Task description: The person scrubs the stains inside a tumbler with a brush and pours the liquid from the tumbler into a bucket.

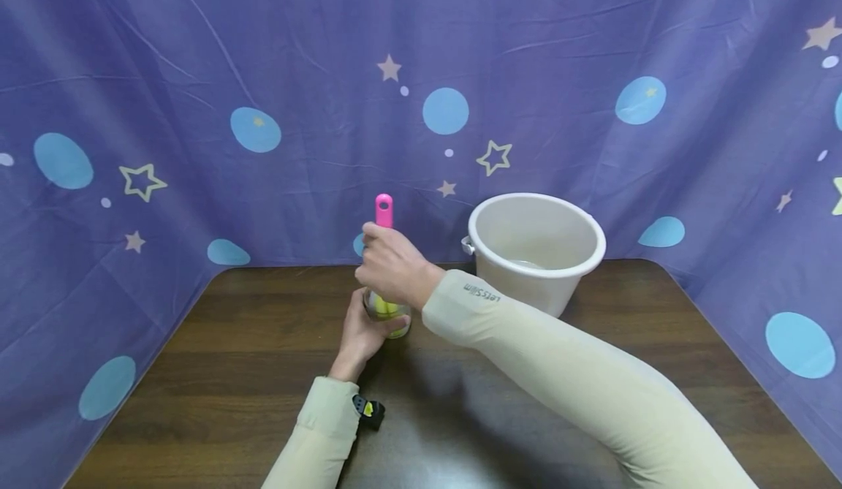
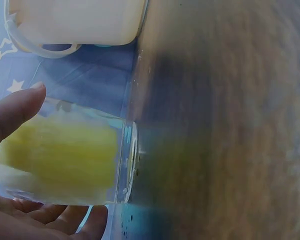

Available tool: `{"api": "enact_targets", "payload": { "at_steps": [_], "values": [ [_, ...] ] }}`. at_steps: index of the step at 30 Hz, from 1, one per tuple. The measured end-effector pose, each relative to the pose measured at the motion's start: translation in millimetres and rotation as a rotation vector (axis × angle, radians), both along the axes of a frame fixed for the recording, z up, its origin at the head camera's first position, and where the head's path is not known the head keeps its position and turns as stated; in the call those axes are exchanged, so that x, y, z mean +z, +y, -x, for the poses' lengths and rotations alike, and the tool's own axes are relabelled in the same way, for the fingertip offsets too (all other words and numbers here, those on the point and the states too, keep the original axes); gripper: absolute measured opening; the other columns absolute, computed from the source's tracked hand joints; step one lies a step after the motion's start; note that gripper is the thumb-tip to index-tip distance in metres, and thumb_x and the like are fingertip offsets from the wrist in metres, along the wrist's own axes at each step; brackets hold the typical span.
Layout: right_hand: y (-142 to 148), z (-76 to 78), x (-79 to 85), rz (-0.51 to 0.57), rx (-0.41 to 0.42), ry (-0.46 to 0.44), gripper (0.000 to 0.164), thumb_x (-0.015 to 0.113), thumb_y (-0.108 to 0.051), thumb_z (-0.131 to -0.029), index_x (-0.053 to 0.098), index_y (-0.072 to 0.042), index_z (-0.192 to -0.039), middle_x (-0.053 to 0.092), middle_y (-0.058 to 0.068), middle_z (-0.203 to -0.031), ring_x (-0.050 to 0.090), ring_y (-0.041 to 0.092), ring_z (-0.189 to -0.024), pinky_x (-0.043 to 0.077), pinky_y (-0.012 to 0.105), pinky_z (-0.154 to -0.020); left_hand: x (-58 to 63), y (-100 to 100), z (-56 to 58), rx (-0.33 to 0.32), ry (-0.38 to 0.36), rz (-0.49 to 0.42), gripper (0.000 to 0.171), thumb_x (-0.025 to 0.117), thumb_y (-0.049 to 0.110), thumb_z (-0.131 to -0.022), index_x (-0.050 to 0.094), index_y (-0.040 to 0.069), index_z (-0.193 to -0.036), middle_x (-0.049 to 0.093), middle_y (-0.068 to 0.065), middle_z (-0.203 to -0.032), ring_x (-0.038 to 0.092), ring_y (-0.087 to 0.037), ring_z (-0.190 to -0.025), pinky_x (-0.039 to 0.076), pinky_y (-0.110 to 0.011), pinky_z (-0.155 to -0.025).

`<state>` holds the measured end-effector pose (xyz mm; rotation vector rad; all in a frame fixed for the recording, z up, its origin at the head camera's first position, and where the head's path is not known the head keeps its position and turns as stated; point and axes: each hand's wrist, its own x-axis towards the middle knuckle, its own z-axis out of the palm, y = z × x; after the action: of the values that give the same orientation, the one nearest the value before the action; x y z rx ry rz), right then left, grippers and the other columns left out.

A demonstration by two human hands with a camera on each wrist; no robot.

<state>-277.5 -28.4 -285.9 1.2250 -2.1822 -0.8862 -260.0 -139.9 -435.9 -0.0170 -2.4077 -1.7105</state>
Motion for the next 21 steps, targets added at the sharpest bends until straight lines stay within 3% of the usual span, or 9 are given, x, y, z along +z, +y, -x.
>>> {"api": "enact_targets", "payload": {
  "at_steps": [12,21],
  "values": [
    [-4.9,2.1,-3.3,0.049,-0.105,0.015,0.011,0.063,-0.027,-0.087,0.073,-0.031,-0.09,0.07,-0.008,-0.082,0.052,0.016,-0.078,0.026,0.036,-0.09,0.2,-1.1,-1.2,0.012,-0.018,0.013,0.085,0.088,0.02,-0.066,0.039,0.007,-0.134,0.05,-0.013,-0.127,0.049,-0.03,-0.113,0.04,-0.045,-0.098],
    [0.1,5.9,-2.6,0.063,-0.188,-0.045,0.011,0.061,-0.026,-0.087,0.072,-0.029,-0.089,0.069,-0.009,-0.08,0.055,0.016,-0.076,0.025,0.038,-0.093,0.4,-0.2,0.0,0.03,-0.067,0.006,0.088,0.087,0.019,-0.067,0.036,0.006,-0.136,0.047,-0.014,-0.134,0.045,-0.031,-0.12,0.036,-0.047,-0.103]
  ]
}}
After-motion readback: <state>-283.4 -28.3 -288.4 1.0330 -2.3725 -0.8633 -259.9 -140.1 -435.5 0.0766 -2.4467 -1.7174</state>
